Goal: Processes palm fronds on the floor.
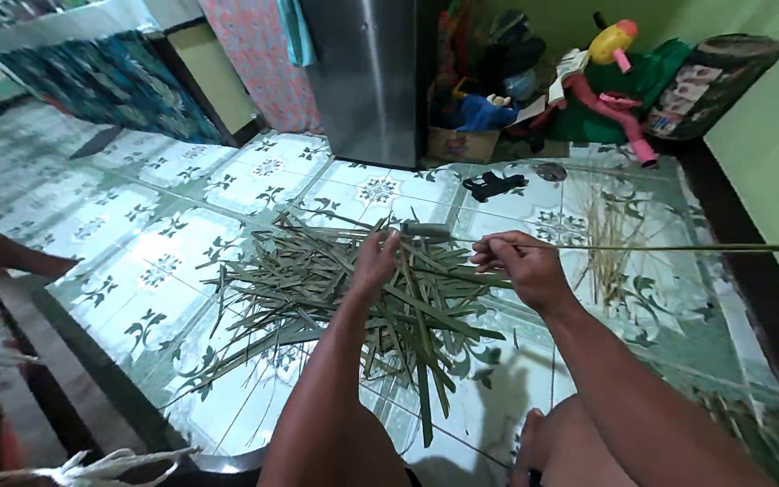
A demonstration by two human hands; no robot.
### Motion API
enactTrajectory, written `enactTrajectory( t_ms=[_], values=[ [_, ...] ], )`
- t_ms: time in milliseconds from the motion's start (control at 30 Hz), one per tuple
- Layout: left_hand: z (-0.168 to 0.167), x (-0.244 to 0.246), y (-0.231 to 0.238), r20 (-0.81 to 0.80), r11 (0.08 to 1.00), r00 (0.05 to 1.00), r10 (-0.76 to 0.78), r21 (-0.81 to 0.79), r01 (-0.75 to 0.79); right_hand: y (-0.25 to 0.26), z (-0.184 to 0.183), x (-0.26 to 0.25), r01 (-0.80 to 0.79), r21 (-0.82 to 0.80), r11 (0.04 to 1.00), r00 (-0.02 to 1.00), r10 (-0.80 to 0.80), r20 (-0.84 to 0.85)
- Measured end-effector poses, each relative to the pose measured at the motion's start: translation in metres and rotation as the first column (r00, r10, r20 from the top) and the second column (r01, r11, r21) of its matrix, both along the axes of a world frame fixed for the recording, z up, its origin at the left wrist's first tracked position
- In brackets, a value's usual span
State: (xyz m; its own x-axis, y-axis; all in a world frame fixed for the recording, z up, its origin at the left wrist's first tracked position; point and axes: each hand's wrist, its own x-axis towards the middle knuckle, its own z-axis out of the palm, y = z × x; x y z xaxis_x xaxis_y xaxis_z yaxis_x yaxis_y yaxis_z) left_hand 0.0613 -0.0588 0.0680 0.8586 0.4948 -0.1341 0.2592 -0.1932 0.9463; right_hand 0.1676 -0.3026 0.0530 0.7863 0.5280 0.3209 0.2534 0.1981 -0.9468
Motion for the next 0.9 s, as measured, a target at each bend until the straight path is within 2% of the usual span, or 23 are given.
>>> enactTrajectory(
  t_ms=[100, 167, 267, 333, 400, 500, 600, 733, 800, 900],
  values=[
    [-0.007, 0.001, -0.007, -0.03, 0.999, 0.999, -0.014, 0.03, 0.015, -0.006, -0.001, 0.005, 0.044, -0.056, 0.997, 0.999, -0.043, 0.029],
    [-0.008, -0.001, -0.023, -0.049, 0.983, 0.989, -0.138, 0.111, 0.143, -0.005, -0.004, 0.002, 0.051, -0.087, 0.995, 0.999, -0.049, 0.022],
    [-0.005, -0.004, -0.064, -0.124, 0.885, 0.944, -0.305, 0.329, 0.329, 0.0, -0.008, -0.01, 0.053, -0.108, 0.993, 0.999, -0.052, 0.011],
    [-0.008, -0.004, -0.08, -0.171, 0.818, 0.936, -0.308, 0.454, 0.353, 0.001, -0.008, -0.015, 0.055, -0.086, 0.995, 0.998, -0.053, 0.025],
    [-0.013, 0.0, -0.074, -0.264, 0.774, 0.939, -0.221, 0.539, 0.334, -0.003, -0.007, -0.014, 0.038, -0.057, 0.998, 0.999, -0.036, 0.033],
    [-0.027, 0.012, -0.06, -0.404, 0.79, 0.912, -0.074, 0.534, 0.301, -0.005, -0.013, -0.01, 0.032, -0.061, 0.998, 0.999, -0.03, 0.027],
    [-0.021, 0.01, -0.073, -0.422, 0.768, 0.904, -0.07, 0.556, 0.32, -0.005, -0.009, -0.013, 0.044, -0.106, 0.993, 0.998, -0.04, 0.038],
    [-0.062, 0.005, -0.013, -0.567, 0.786, 0.824, -0.007, 0.506, 0.355, -0.021, -0.003, -0.008, 0.069, -0.11, 0.992, 0.998, -0.067, 0.021],
    [-0.069, 0.001, 0.004, -0.554, 0.838, 0.833, -0.01, 0.45, 0.309, -0.027, -0.001, -0.002, 0.062, -0.135, 0.989, 0.998, -0.061, 0.01],
    [-0.068, -0.004, 0.004, -0.405, 0.927, 0.914, -0.01, 0.339, 0.16, -0.028, -0.01, 0.002, 0.033, -0.22, 0.975, 0.998, -0.02, 0.061]
  ],
)
